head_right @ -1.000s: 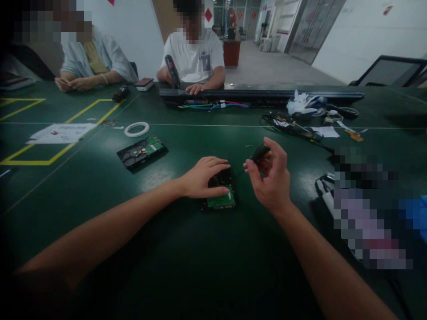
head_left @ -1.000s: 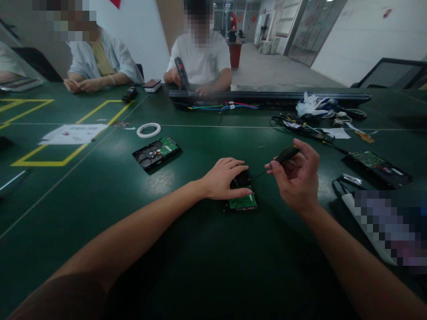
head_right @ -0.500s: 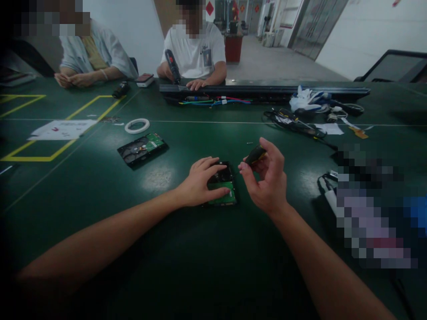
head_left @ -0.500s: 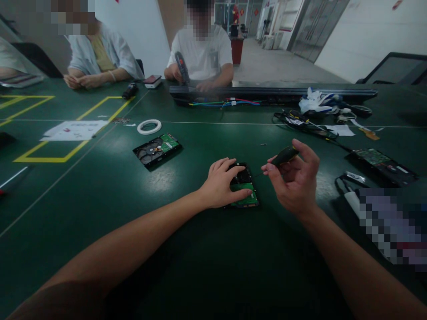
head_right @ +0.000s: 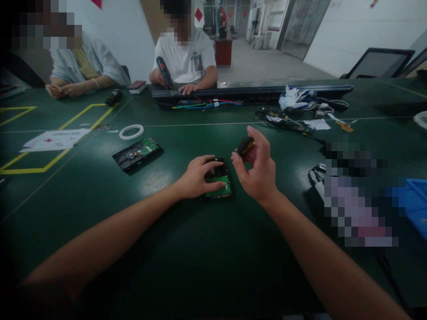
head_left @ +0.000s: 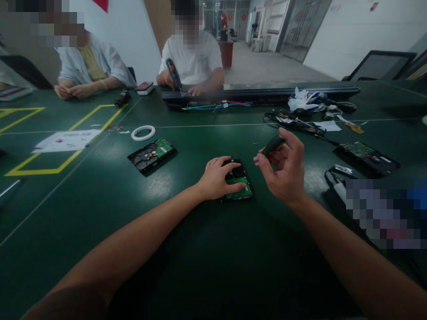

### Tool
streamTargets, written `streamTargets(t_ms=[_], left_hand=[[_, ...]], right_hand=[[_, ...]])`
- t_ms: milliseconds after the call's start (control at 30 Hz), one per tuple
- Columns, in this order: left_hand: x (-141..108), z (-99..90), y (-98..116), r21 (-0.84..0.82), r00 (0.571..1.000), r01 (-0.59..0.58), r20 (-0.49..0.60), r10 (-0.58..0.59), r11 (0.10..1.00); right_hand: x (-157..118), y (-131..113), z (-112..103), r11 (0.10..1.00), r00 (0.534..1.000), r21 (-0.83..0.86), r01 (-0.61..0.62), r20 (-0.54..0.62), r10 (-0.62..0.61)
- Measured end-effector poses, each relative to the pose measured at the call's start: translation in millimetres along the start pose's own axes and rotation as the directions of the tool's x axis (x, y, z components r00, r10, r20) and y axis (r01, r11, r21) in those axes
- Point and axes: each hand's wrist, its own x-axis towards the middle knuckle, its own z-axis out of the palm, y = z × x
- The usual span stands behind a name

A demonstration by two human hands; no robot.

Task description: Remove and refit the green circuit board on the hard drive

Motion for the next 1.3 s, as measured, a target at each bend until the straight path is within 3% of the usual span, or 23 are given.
streamTargets(t_ms=[200, 700, 967, 1300], left_hand=[[6.1, 2.5, -4.5, -0.013, 1.0, -0.002, -0.01, 0.002, 1.0], [1.0, -0.8, -4.2, -0.023, 1.0, -0.031, -0.004, 0.031, 0.999], [2.1, 0.9, -2.4, -0.036, 1.0, 0.004, -0.003, -0.004, 0.999], [2.2, 0.4, -3.3, -0.035, 1.0, 0.002, 0.003, -0.002, 0.999]], right_hand=[[-4.3, 6.1, 11.6, 0.999, 0.991, 0.035, -0.029, -0.129, 0.033], [-10.9, 19.7, 9.6, 0.994, 0.985, -0.007, 0.113, -0.128, -0.113], [-6.0, 33.9, 16.7, 0.951, 0.929, -0.048, 0.305, -0.206, -0.308], [-8.8, 29.2, 13.5, 0.945, 0.938, -0.156, 0.287, -0.155, -0.31]])
